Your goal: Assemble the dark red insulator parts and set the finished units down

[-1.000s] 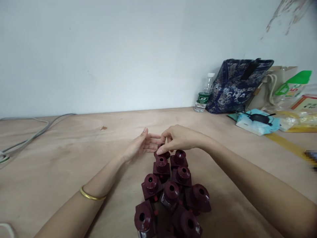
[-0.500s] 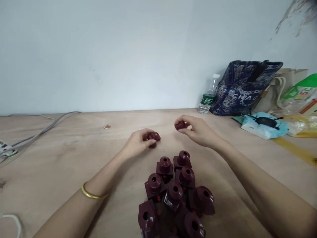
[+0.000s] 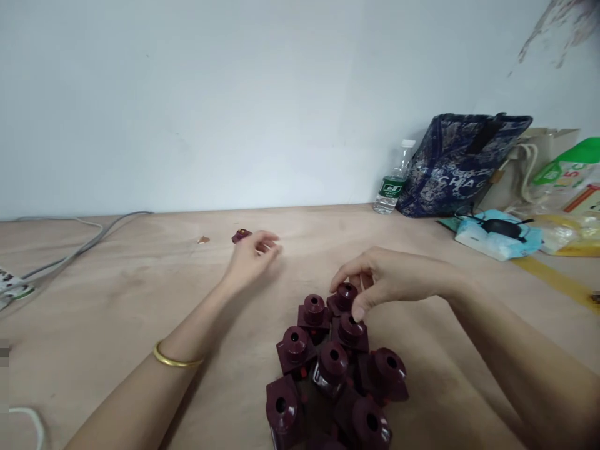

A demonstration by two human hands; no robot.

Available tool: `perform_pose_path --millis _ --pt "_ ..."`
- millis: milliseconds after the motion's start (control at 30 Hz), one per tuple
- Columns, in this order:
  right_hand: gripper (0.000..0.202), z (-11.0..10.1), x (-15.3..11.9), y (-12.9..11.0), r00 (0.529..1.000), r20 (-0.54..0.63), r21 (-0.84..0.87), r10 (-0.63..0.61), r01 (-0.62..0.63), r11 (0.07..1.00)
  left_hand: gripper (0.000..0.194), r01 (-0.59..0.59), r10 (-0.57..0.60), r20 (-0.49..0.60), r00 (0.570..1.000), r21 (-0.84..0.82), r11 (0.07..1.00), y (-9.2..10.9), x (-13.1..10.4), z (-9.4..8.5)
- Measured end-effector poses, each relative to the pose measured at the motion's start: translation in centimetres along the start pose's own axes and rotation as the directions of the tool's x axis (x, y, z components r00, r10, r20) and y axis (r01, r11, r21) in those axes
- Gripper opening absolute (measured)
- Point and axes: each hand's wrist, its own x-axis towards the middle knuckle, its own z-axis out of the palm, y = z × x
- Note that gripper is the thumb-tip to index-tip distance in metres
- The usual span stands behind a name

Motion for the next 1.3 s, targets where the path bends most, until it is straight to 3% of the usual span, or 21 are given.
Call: perform_pose_path --millis 33,100,167,233,333,400,500,600,633,733,800,900,967,1033,1100,1133,1167,1200,1233,1267,1300 --pt "0.036 0.2 0.1 -0.2 1.000 0.007 0.018 -0.014 0.013 1.000 0.034 0.029 -0.008 0.195 0.981 -0.109 0.994 1.0 -0.3 0.6" --pt "0.032 0.4 0.4 0.1 1.000 -0.008 0.055 -0.003 0.003 0.998 0.036 0.119 0.038 0.512 0.858 -0.269 0.956 2.6 -1.0 1.8" --pt "0.031 0.5 0.7 0.8 0.997 -0.065 0.079 0.029 -0.024 0.997 0.036 0.173 0.115 0.659 0.743 -0.355 0.919 3.5 -1.6 3.0" --pt "0.031 0.8 1.1 1.4 0.984 -0.166 0.080 0.060 -0.047 0.996 0.036 0.194 0.151 0.673 0.724 -0.409 0.891 3.9 -1.9 4.0" --pt "0.030 1.7 2.2 1.7 0.929 -0.359 0.045 0.088 -0.077 0.996 0.043 0.160 0.083 0.544 0.835 -0.384 0.909 3.9 -2.0 4.8" --pt "0.025 2.4 2.9 1.4 0.886 -0.462 -0.035 0.039 -0.061 0.998 0.040 0.060 0.073 0.422 0.904 -0.292 0.955 3.6 -1.9 4.6" --pt "0.010 2.5 3.2 0.8 0.812 -0.564 -0.224 -0.147 0.020 0.974 0.029 -0.086 0.131 0.333 0.934 -0.144 0.986 2.9 -1.6 3.5" --pt "0.014 1.8 2.8 1.2 0.722 -0.654 -0.304 -0.227 0.024 0.952 0.030 -0.048 0.043 0.241 0.969 0.015 0.999 1.2 -1.0 1.8" --pt "0.014 1.7 2.7 1.7 0.724 -0.659 -0.292 -0.201 -0.001 0.956 0.031 -0.021 0.006 0.180 0.984 0.082 0.996 0.5 -0.8 1.3" --pt "0.012 2.0 3.1 3.8 0.840 -0.534 -0.309 -0.099 -0.084 0.947 0.032 0.044 -0.025 -0.058 0.998 0.341 0.939 -1.7 -0.2 0.3" --pt "0.006 2.6 3.6 5.0 0.889 -0.454 -0.389 -0.055 -0.142 0.910 0.035 0.102 -0.023 -0.167 0.986 0.478 0.872 -2.7 0.1 0.1" --pt "0.015 3.2 3.8 4.4 0.867 -0.498 -0.393 -0.021 -0.204 0.897 0.055 0.171 -0.041 -0.239 0.970 0.551 0.817 -2.8 0.2 0.0" --pt "0.031 3.2 3.4 2.5 0.865 -0.502 -0.261 -0.019 -0.131 0.956 0.061 0.129 0.007 -0.252 0.968 0.521 0.844 -1.8 0.1 -0.1" --pt "0.041 3.2 2.9 0.1 0.937 -0.348 -0.064 -0.038 0.016 0.998 0.050 0.013 0.050 -0.154 0.987 0.383 0.924 -0.2 -0.1 -0.2" --pt "0.038 3.3 2.7 -1.5 0.980 -0.171 0.030 -0.105 0.111 0.993 0.039 -0.044 0.027 0.162 0.986 0.104 0.994 1.4 -0.5 -0.3" --pt "0.032 3.4 2.7 -1.8 0.982 -0.139 0.042 -0.124 0.131 0.990 0.041 -0.006 0.024 0.374 0.927 -0.051 0.999 2.0 -0.7 -0.2" --pt "0.027 3.5 2.8 -1.8 0.980 -0.152 0.038 -0.128 0.135 0.990 0.044 0.056 0.051 0.555 0.830 -0.173 0.983 2.6 -1.0 0.0" --pt "0.023 3.5 2.9 -1.4 0.974 -0.198 0.032 -0.112 0.121 0.992 0.046 0.106 0.090 0.668 0.739 -0.248 0.963 3.0 -1.3 0.2" --pt "0.022 3.6 3.1 -0.8 0.963 -0.257 0.039 -0.080 0.093 0.995 0.046 0.123 0.119 0.709 0.695 -0.281 0.952 3.3 -1.6 0.6" --pt "0.023 3.7 3.2 -0.2 0.949 -0.312 0.056 -0.043 0.063 0.996 0.043 0.106 0.126 0.697 0.706 -0.281 0.954 3.5 -1.8 1.0" --pt "0.024 3.7 3.4 0.5 0.936 -0.351 0.076 -0.007 0.036 0.996 0.040 0.070 0.117 0.650 0.751 -0.255 0.964 3.6 -2.0 1.4"
